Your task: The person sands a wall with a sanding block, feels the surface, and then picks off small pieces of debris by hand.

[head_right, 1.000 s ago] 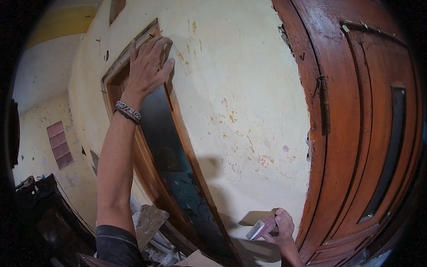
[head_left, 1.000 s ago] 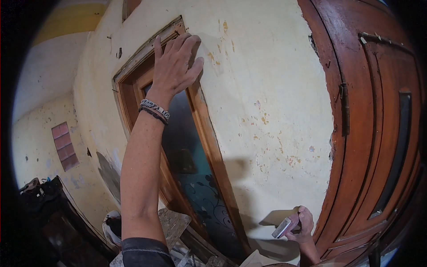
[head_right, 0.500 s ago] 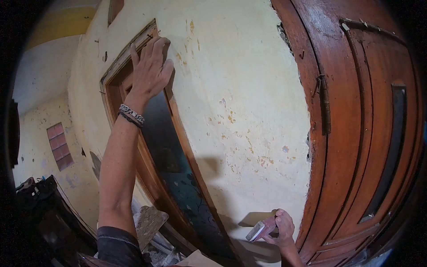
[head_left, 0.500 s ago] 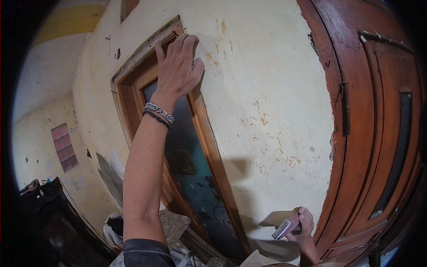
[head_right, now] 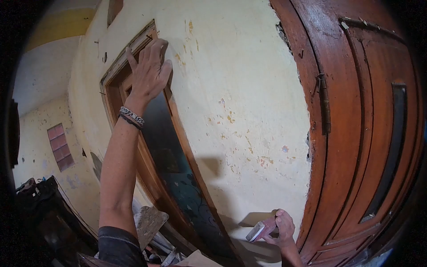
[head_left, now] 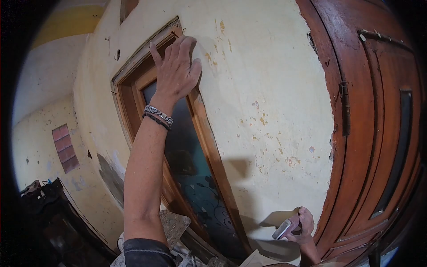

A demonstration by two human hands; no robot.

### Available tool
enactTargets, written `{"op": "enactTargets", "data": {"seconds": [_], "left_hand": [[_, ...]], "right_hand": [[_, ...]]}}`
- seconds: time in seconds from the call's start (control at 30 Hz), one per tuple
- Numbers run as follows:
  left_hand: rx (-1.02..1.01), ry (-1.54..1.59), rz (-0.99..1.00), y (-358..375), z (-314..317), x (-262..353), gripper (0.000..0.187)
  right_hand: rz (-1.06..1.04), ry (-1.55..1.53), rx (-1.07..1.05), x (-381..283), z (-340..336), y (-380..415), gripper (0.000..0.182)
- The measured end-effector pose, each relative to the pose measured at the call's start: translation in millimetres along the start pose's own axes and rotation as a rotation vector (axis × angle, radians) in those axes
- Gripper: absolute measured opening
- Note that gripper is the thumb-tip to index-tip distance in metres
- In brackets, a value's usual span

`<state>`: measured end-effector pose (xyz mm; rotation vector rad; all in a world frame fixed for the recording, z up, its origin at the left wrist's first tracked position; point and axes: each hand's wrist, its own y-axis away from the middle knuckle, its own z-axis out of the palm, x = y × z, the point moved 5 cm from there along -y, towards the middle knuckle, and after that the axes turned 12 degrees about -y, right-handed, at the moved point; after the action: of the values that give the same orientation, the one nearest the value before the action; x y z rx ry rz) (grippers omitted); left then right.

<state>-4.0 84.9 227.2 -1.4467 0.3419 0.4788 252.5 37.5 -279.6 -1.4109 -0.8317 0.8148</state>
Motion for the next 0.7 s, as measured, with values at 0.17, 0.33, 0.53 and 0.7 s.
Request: {"op": "enactTargets", "data": {"seconds": [0.17,0.33,0.53,0.7], "left_hand": [[0.066,-0.055,0.001,5.2,-1.3,3.3,0.052],[0.069,-0.073,0.014,5.5,-6.1,2.5,0.051],[0.05,-0.007,-0.012,-2.3,-6.2,-0.1,0.051],[0.042,-0.009,-0.02,-4.3,-3.2,-1.6,0.053]], "right_hand": [[-0.011,-0.019,0.008,-0.6,-0.7,-0.4,0.093],[-0.009,0.011,0.004,-3.7,-1.3,-6.7,0.096],[0.001,-0.053,0.011,1.4,0.2,1.5,0.091],[0.006,-0.051,0.012,1.5,-0.5,2.6,0.091]]}}
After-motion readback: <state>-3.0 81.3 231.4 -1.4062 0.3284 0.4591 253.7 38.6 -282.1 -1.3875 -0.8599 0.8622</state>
